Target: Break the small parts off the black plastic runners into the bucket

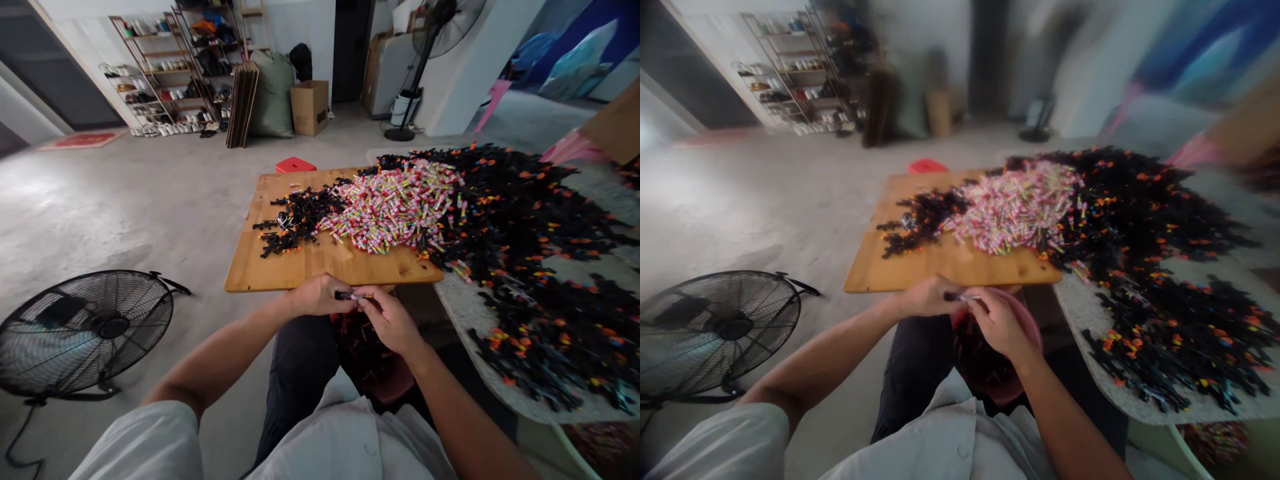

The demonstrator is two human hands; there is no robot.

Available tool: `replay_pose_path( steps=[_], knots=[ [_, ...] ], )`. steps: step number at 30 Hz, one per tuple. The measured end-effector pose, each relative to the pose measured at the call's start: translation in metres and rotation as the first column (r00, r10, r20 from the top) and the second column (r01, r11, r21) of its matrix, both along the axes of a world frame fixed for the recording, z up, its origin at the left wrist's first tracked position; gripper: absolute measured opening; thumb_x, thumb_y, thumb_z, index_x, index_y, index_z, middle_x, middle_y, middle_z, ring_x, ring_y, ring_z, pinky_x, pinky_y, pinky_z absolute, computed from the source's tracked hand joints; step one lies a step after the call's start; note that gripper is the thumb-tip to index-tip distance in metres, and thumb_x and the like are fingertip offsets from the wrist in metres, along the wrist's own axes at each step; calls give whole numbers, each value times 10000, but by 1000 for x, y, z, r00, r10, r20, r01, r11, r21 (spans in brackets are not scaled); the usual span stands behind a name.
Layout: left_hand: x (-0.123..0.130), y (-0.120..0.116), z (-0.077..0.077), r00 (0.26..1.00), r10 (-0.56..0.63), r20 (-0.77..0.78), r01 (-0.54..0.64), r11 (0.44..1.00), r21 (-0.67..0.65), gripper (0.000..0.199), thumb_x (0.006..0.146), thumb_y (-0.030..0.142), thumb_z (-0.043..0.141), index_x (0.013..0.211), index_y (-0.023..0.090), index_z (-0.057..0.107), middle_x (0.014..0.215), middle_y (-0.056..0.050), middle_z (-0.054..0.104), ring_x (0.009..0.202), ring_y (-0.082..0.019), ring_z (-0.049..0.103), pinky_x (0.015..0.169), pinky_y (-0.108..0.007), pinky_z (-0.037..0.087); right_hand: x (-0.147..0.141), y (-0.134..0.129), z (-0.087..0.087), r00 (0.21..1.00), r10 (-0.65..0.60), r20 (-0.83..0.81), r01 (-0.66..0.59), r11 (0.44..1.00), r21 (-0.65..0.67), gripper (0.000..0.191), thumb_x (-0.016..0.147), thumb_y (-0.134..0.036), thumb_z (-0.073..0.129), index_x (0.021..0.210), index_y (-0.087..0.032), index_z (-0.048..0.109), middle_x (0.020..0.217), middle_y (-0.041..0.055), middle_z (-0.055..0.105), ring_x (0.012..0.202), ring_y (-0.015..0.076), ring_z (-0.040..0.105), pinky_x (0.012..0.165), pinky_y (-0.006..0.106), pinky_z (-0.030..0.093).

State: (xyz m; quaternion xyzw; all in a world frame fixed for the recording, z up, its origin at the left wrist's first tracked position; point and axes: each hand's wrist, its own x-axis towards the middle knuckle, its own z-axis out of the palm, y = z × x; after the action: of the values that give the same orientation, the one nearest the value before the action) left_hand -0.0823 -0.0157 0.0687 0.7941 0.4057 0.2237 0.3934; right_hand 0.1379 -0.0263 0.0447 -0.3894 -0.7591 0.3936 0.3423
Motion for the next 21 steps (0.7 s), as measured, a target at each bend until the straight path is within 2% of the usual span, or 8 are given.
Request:
replay_pose_path(
  steps=[5, 7, 9, 11, 13, 15, 17, 21],
  knots=[
    [-21, 8, -11, 999, -16, -38, 16, 1000, 0, 412, 904, 495, 729, 1171, 185, 774, 1010, -64, 779, 854, -166, 698, 750, -209, 488, 17, 8, -13, 993, 37, 109, -28, 996, -83, 171, 1003, -352, 566, 1056, -268, 705, 1100, 42, 769, 1034, 232, 707, 943, 359, 522],
    [-45, 18, -17, 985, 161, -65, -160, 987, 24, 400, 927, 489, 702, 1184, 190, 766, 1084, -82, 777, 906, -183, 703, 803, -233, 510, 35, 12, -32, 972, 71, 226, -32, 985, -169, 168, 979, -372, 589, 1017, -260, 708, 1023, 39, 778, 956, 238, 723, 872, 359, 539],
    [-76, 32, -25, 884, 448, -134, -437, 893, 104, 328, 980, 411, 629, 1170, 181, 765, 1114, -95, 770, 956, -199, 698, 870, -264, 519, 52, 16, -53, 937, 113, 329, -33, 971, -239, 202, 932, -349, 626, 1083, -248, 714, 965, 43, 783, 877, 245, 733, 801, 358, 544],
    [-106, 45, -32, 709, 664, -237, -621, 747, 237, 292, 990, 319, 590, 1182, 179, 760, 1167, -111, 749, 1053, -226, 676, 963, -305, 504, 56, 22, -68, 904, 150, 400, -53, 969, -243, 263, 890, -319, 659, 1134, -239, 719, 900, 42, 783, 797, 244, 731, 736, 346, 533],
    [-127, 56, -40, 554, 776, -301, -697, 630, 343, 319, 983, 302, 589, 1232, 174, 741, 1220, -134, 714, 1130, -256, 648, 1026, -346, 485, 44, 33, -70, 890, 147, 432, -73, 980, -183, 211, 909, -320, 636, 1079, -241, 732, 847, 43, 777, 747, 236, 723, 697, 332, 517],
    [-137, 66, -48, 478, 813, -333, -711, 581, 396, 373, 989, 315, 577, 1310, 173, 706, 1259, -154, 675, 1172, -276, 625, 1045, -372, 481, 15, 50, -59, 895, 92, 437, -64, 995, -80, 192, 968, -333, 562, 1003, -247, 731, 865, 52, 779, 785, 237, 727, 721, 331, 514],
    [-138, 77, -53, 478, 797, -368, -672, 602, 432, 431, 994, 261, 545, 1408, 206, 649, 1361, -163, 612, 1231, -292, 587, 1047, -389, 481, -23, 76, -42, 894, -22, 448, 6, 999, 36, 232, 1003, -308, 503, 1024, -239, 723, 963, 72, 785, 908, 252, 730, 807, 342, 515],
    [-133, 99, -56, 539, 654, -530, -464, 756, 461, 552, 997, 144, 448, 1499, 335, 571, 1594, -119, 403, 1326, -330, 491, 1003, -429, 493, -94, 132, -20, 781, -234, 580, 140, 969, 203, 315, 997, -218, 494, 1235, -190, 699, 1248, 150, 713, 1124, 277, 674, 937, 345, 495]
  ],
)
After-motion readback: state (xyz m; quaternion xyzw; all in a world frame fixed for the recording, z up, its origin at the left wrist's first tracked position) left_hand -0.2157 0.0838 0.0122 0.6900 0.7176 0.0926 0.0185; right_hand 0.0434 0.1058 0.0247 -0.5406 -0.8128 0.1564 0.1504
